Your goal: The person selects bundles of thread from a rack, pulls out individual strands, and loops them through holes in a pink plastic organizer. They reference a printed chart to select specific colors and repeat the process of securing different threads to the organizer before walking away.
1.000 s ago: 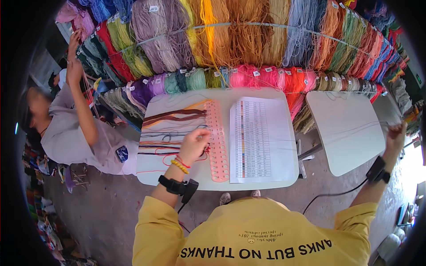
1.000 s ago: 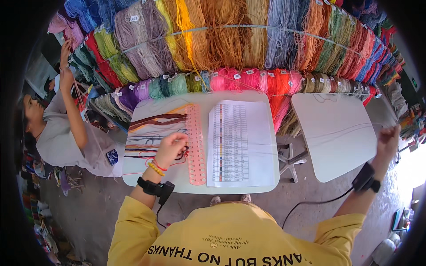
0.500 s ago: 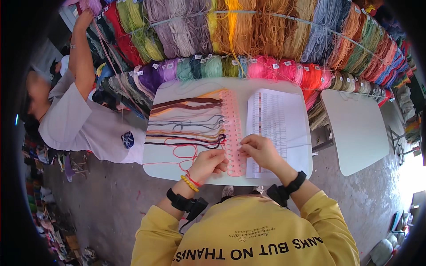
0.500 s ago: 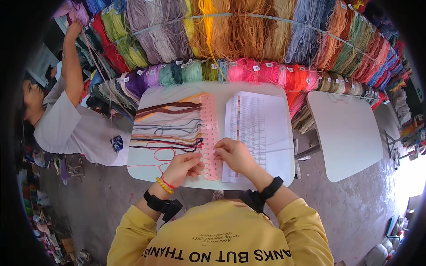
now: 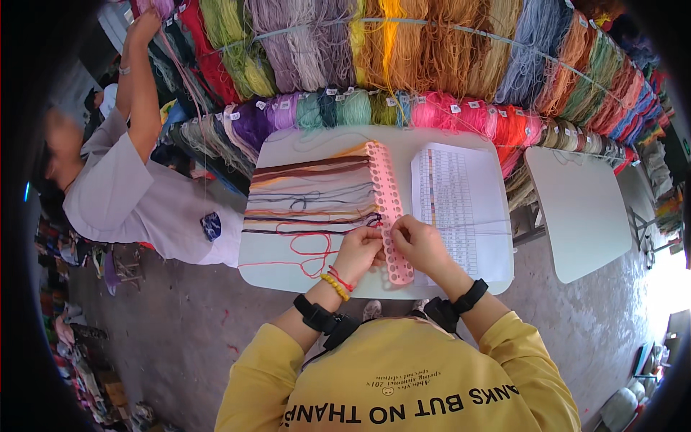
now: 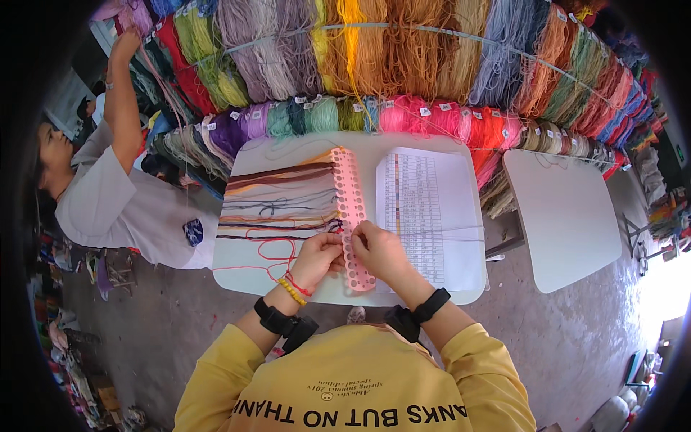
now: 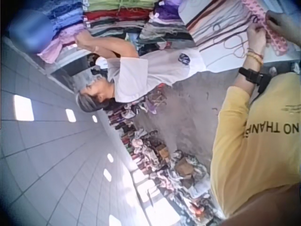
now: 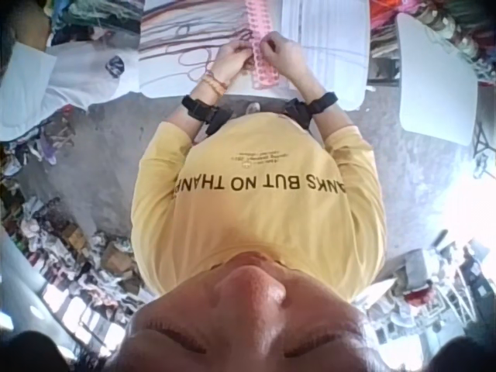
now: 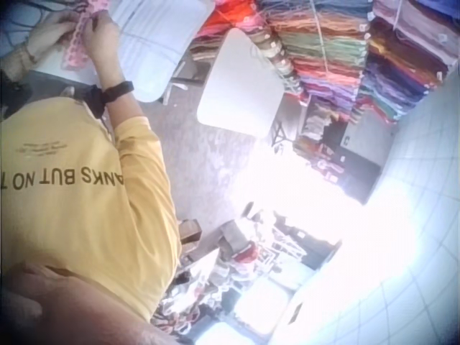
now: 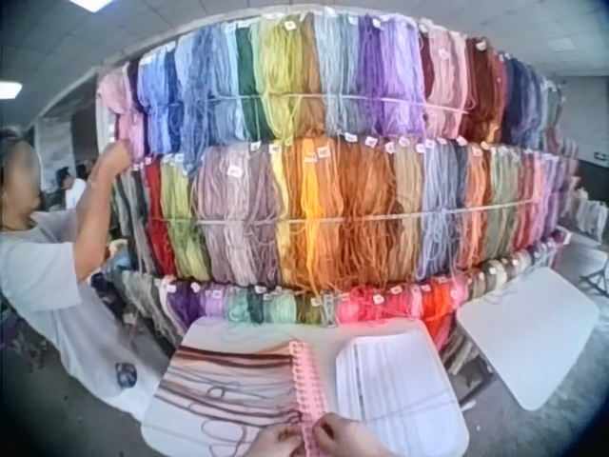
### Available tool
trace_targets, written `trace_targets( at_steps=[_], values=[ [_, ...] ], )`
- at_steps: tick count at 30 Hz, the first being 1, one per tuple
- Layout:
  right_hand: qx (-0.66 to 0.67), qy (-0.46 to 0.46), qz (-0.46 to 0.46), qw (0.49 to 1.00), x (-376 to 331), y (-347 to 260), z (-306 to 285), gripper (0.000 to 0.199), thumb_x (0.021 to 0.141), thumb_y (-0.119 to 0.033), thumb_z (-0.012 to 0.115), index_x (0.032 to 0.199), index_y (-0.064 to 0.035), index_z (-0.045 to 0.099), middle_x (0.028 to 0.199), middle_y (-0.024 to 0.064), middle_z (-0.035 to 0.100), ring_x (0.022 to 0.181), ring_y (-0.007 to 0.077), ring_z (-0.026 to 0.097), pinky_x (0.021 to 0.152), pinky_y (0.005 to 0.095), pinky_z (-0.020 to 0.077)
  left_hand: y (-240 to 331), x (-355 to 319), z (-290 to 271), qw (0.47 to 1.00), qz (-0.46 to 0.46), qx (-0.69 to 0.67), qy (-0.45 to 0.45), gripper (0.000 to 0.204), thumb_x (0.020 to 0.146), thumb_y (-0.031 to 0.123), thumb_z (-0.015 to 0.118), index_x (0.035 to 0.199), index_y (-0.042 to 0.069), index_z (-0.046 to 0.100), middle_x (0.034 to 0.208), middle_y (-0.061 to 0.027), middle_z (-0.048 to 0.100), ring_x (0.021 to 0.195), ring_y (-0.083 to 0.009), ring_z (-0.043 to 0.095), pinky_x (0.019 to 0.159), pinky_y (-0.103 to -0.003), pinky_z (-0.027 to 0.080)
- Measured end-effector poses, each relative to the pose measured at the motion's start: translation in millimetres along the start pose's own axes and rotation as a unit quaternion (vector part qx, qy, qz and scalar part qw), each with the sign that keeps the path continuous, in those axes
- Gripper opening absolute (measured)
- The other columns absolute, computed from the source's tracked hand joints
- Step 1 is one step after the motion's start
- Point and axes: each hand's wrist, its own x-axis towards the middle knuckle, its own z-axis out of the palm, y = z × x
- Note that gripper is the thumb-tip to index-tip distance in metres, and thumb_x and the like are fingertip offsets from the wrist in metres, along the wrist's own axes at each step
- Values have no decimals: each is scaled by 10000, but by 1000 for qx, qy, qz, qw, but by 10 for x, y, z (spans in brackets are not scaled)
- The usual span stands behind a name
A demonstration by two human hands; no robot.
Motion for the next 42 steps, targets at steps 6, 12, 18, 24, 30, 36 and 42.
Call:
trace_targets(
  at_steps=[6,12,18,24,30,36,42],
  values=[
    [-103,22,-82,991,4,0,66,118,744,-161,545,794,-56,523,736,118,564,594,316,560,536,382,457,-48,85,8,994,88,71,9,187,802,53,456,955,-47,493,655,-71,559,517,-124,559,435,-226,443],
    [-99,11,-84,991,-21,-31,72,119,742,-151,546,818,-62,524,762,112,564,632,307,568,567,380,468,-33,102,-46,993,72,95,12,153,798,56,476,895,-51,528,659,-68,566,521,-119,563,435,-218,443],
    [-113,9,-75,991,-58,32,71,87,746,-117,527,808,-57,527,805,125,550,635,315,561,565,381,469,323,-95,-309,982,-8,-152,-112,104,794,61,493,863,3,545,705,-50,571,571,-107,534,530,-193,438],
    [14,42,-74,996,-74,18,85,94,742,-96,545,821,-48,529,779,113,540,605,287,554,538,349,455,335,-48,-141,981,-7,-101,-168,163,815,92,478,938,16,552,601,-17,511,500,-70,464,442,-183,350],
    [26,47,-41,998,-130,-12,164,182,725,-115,564,888,-51,512,795,104,531,628,269,558,536,344,455,13,92,-339,955,179,235,-6,149,823,137,482,843,11,560,614,-15,537,535,-74,494,468,-200,391],
    [-136,20,-104,985,-108,-50,153,382,644,-130,579,1003,-90,454,931,98,482,711,273,557,558,355,473,383,-230,-1567,920,261,-283,68,137,789,125,484,779,4,548,785,-112,581,743,-157,530,670,-245,428],
    [-135,-2,-83,987,-78,-106,170,420,644,-99,578,1041,-85,440,986,105,462,702,239,570,596,335,481,205,-765,-3031,798,214,-166,539,133,797,142,507,869,34,533,882,-61,532,706,-132,490,591,-214,404]
  ],
)
